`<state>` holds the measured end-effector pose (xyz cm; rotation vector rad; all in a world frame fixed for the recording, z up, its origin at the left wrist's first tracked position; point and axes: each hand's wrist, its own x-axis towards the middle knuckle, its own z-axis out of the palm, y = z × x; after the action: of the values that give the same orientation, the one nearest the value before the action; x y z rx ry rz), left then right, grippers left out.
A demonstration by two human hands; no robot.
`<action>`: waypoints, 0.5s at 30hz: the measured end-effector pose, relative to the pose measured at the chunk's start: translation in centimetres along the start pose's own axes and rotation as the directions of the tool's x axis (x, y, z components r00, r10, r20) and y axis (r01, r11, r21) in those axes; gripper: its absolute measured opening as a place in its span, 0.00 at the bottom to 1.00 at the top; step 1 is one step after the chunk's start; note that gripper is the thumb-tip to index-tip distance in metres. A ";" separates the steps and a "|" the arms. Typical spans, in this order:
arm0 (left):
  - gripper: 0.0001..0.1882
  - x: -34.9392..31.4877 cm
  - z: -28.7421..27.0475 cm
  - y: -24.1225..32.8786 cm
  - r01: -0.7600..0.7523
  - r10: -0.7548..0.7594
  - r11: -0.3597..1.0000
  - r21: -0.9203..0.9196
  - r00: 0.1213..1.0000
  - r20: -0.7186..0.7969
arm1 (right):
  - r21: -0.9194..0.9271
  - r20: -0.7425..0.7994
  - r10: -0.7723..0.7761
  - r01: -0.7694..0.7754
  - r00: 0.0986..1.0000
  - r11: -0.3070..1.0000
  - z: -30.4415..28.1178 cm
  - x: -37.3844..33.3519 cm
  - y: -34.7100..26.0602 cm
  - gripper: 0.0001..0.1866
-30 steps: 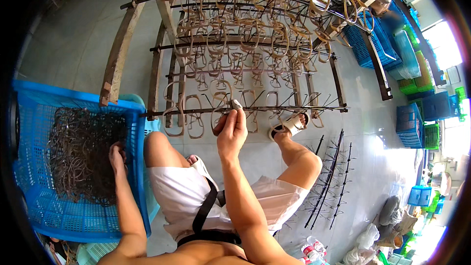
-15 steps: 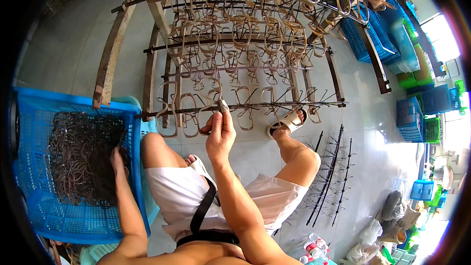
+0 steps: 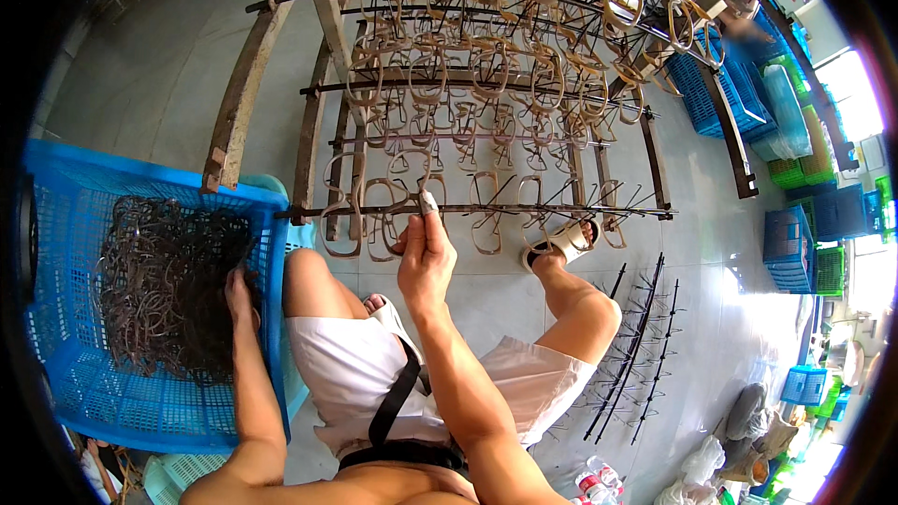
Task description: The person repeatedly picks small metal loops from a blue basket and attaches them to hooks on a multi-tiered metal rack. The person occasionally reaches for long metal rods on the floor and places them onto the rack structure.
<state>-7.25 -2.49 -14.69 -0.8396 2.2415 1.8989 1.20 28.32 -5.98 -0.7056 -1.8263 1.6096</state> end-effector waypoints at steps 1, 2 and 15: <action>0.15 -0.3 0.0 0.3 0.018 -0.018 1.000 0.019 1.000 0.007 | -0.029 -0.002 -0.006 0.005 1.000 1.000 -0.2 0.2 0.2 0.15; 0.17 -0.5 0.0 0.7 0.035 -0.036 0.999 0.035 0.999 0.010 | -0.008 -0.014 -0.005 0.005 1.000 1.000 -0.2 0.3 0.2 0.15; 0.06 -11.9 -0.5 7.2 -0.470 0.478 0.869 -0.153 0.878 0.021 | -0.483 0.143 -0.430 0.442 0.891 0.756 -0.4 -4.9 -5.0 0.25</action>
<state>-0.36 1.77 -3.37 -0.2386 2.4667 2.2693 4.79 24.41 -1.45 -0.4150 -2.2533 0.8365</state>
